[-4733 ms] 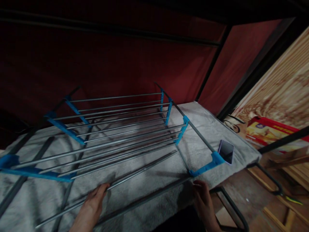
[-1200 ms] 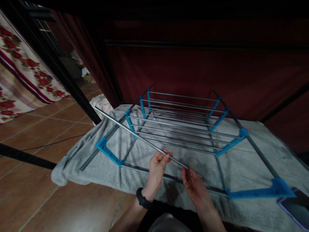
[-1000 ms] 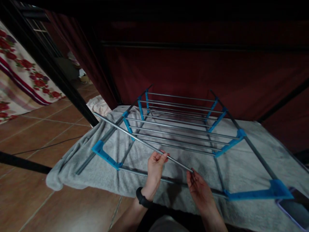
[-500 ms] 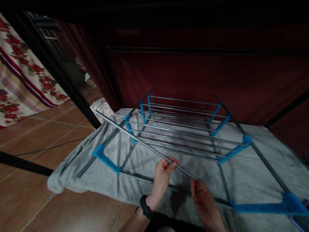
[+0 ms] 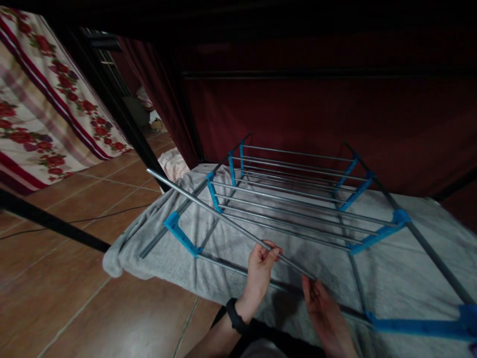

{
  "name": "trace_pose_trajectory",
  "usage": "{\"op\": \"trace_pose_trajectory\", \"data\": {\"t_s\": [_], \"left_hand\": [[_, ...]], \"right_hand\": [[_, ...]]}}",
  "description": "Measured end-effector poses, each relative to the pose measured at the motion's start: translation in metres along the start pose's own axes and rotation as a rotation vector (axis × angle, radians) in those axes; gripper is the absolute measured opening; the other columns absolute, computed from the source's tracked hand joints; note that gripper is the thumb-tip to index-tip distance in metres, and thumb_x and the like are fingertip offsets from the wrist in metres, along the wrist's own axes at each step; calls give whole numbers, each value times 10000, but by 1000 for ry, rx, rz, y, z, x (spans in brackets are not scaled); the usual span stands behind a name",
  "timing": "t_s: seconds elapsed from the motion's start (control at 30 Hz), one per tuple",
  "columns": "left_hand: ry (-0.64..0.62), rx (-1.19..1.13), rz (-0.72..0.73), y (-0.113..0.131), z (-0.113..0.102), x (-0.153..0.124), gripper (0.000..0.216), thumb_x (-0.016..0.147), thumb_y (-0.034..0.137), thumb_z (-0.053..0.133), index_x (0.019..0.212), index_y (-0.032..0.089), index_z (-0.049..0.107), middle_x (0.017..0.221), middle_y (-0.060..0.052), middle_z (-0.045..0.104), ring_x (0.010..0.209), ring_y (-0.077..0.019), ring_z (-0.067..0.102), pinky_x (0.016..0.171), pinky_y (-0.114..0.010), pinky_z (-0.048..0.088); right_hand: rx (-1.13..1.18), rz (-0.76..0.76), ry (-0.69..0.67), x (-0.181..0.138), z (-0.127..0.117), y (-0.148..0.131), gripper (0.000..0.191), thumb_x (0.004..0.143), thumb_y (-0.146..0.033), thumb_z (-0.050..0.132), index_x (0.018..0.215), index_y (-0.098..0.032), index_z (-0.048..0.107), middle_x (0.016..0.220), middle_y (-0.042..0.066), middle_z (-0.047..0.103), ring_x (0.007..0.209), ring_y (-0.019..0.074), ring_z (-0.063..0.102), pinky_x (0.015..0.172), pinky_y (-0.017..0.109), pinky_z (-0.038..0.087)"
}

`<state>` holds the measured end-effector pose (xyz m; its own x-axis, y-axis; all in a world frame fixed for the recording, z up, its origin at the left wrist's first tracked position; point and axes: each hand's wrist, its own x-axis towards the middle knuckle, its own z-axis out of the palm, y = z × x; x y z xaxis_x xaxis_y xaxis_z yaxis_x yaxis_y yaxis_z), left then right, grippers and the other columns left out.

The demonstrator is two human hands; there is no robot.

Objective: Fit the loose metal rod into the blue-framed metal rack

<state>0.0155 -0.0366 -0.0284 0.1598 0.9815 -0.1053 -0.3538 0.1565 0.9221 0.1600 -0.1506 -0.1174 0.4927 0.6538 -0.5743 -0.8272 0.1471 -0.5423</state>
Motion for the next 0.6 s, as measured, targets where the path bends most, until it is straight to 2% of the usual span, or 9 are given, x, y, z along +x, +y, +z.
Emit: {"op": "trace_pose_trajectory", "data": {"t_s": [0.17, 0.33, 0.47, 0.6], "left_hand": [[-84, -14, -56, -7, 2, -8, 427, 766, 568, 943, 887, 223, 723, 844, -62, 772, 827, -217, 720, 782, -331, 547], [-109, 4, -53, -15, 3, -7, 434, 746, 552, 947, 860, 218, 694, 800, -37, 728, 813, -208, 689, 731, -308, 503], [-135, 35, 0, -12, 8, -2, 449, 742, 560, 943, 864, 209, 691, 785, -22, 707, 793, -195, 672, 725, -303, 492], [-113, 41, 17, 10, 4, -2, 476, 783, 601, 909, 962, 203, 718, 829, -46, 761, 832, -223, 734, 761, -329, 544]], "right_hand": [[-59, 87, -74, -11, 9, 10, 255, 736, -304, 960, 952, -247, 837, 1035, 21, 860, 982, 159, 816, 933, 254, 689], [-136, -55, -48, -10, 2, 9, 407, 556, -377, 1072, 879, -281, 842, 980, -16, 852, 903, 161, 805, 872, 262, 696], [-202, -115, -63, -5, -1, 6, 378, 639, -441, 1051, 929, -301, 853, 1014, -17, 852, 889, 143, 789, 875, 270, 692], [-175, -127, -17, -3, -1, -2, 419, 619, -444, 1060, 948, -287, 854, 965, -17, 838, 848, 129, 775, 799, 227, 678]]}}
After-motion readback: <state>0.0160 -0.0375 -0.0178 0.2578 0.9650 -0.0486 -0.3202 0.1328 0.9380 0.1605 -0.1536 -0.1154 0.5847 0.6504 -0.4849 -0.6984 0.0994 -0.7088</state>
